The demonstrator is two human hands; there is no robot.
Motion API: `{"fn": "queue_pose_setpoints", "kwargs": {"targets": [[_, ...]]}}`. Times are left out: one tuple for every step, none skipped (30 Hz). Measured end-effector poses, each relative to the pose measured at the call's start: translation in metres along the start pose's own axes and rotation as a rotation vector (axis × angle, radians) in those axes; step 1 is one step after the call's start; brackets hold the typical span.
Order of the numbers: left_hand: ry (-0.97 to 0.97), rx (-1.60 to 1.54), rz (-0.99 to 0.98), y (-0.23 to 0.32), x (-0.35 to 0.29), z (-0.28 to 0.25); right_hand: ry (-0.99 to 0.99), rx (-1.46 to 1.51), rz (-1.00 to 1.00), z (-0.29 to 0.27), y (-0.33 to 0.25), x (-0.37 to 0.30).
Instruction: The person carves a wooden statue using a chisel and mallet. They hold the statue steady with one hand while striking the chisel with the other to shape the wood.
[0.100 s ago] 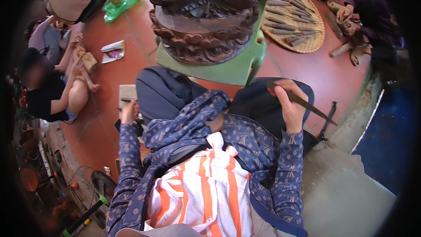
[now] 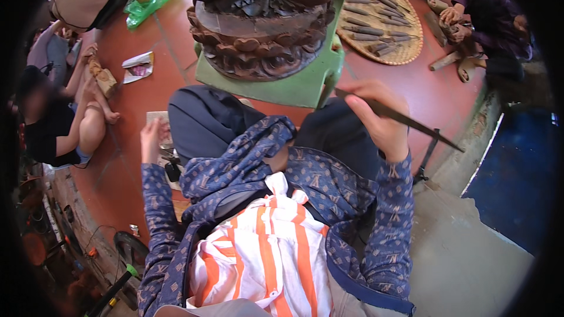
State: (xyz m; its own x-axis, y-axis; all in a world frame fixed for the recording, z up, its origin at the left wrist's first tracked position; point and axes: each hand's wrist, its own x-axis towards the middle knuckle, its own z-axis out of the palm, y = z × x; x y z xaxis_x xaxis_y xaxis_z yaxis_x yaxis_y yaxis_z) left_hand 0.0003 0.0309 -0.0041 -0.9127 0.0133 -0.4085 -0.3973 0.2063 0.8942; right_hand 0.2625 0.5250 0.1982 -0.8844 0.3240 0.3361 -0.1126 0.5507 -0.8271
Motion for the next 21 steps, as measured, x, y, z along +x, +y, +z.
{"fn": "queue_pose_setpoints", "kwargs": {"targets": [[-0.023,0.165,0.086,0.023,-0.001,0.014,-0.073,-0.057,-0.072,-0.001,-0.015,0.017],[-0.056,0.205,0.190,0.040,-0.009,0.030,-0.171,-0.172,-0.202,-0.005,-0.026,0.036],[-0.077,0.264,0.220,0.063,-0.022,0.046,-0.221,-0.213,-0.198,-0.002,-0.037,0.048],[-0.067,0.317,0.338,0.058,-0.022,0.061,-0.275,-0.292,-0.314,0.001,-0.048,0.067],[-0.056,0.376,0.457,0.052,-0.017,0.073,-0.325,-0.369,-0.429,0.006,-0.055,0.085],[-0.049,0.444,0.578,0.049,-0.018,0.083,-0.367,-0.439,-0.538,0.011,-0.058,0.099],[0.041,0.735,0.689,0.051,-0.028,0.102,-0.408,-0.491,-0.548,0.015,-0.058,0.107],[0.141,1.020,0.787,0.053,-0.044,0.126,-0.457,-0.546,-0.563,0.019,-0.055,0.115],[0.251,1.199,0.778,0.056,-0.058,0.143,-0.509,-0.596,-0.581,0.022,-0.055,0.120],[0.225,1.163,0.763,0.057,-0.057,0.143,-0.552,-0.632,-0.562,0.023,-0.057,0.123],[0.200,1.126,0.750,0.057,-0.054,0.143,-0.593,-0.670,-0.542,0.022,-0.059,0.126],[0.178,1.099,0.735,0.056,-0.051,0.139,-0.632,-0.699,-0.524,0.023,-0.059,0.128],[0.169,1.061,0.747,0.056,-0.050,0.136,-0.647,-0.716,-0.535,0.024,-0.060,0.128],[0.169,1.048,0.752,0.055,-0.051,0.136,-0.663,-0.733,-0.545,0.025,-0.062,0.128],[0.165,1.042,0.755,0.053,-0.052,0.135,-0.679,-0.744,-0.550,0.027,-0.062,0.127],[0.160,1.036,0.757,0.051,-0.052,0.134,-0.692,-0.768,-0.550,0.029,-0.064,0.128],[0.164,1.029,0.753,0.050,-0.053,0.134,-0.705,-0.792,-0.550,0.030,-0.067,0.130],[0.163,1.024,0.756,0.051,-0.053,0.135,-0.713,-0.818,-0.545,0.031,-0.069,0.130],[0.162,1.018,0.758,0.051,-0.053,0.135,-0.706,-0.775,-0.544,0.031,-0.068,0.132],[0.155,1.013,0.760,0.051,-0.054,0.135,-0.698,-0.732,-0.543,0.028,-0.065,0.136],[0.153,1.007,0.763,0.052,-0.053,0.135,-0.689,-0.691,-0.547,0.026,-0.063,0.139]]}}
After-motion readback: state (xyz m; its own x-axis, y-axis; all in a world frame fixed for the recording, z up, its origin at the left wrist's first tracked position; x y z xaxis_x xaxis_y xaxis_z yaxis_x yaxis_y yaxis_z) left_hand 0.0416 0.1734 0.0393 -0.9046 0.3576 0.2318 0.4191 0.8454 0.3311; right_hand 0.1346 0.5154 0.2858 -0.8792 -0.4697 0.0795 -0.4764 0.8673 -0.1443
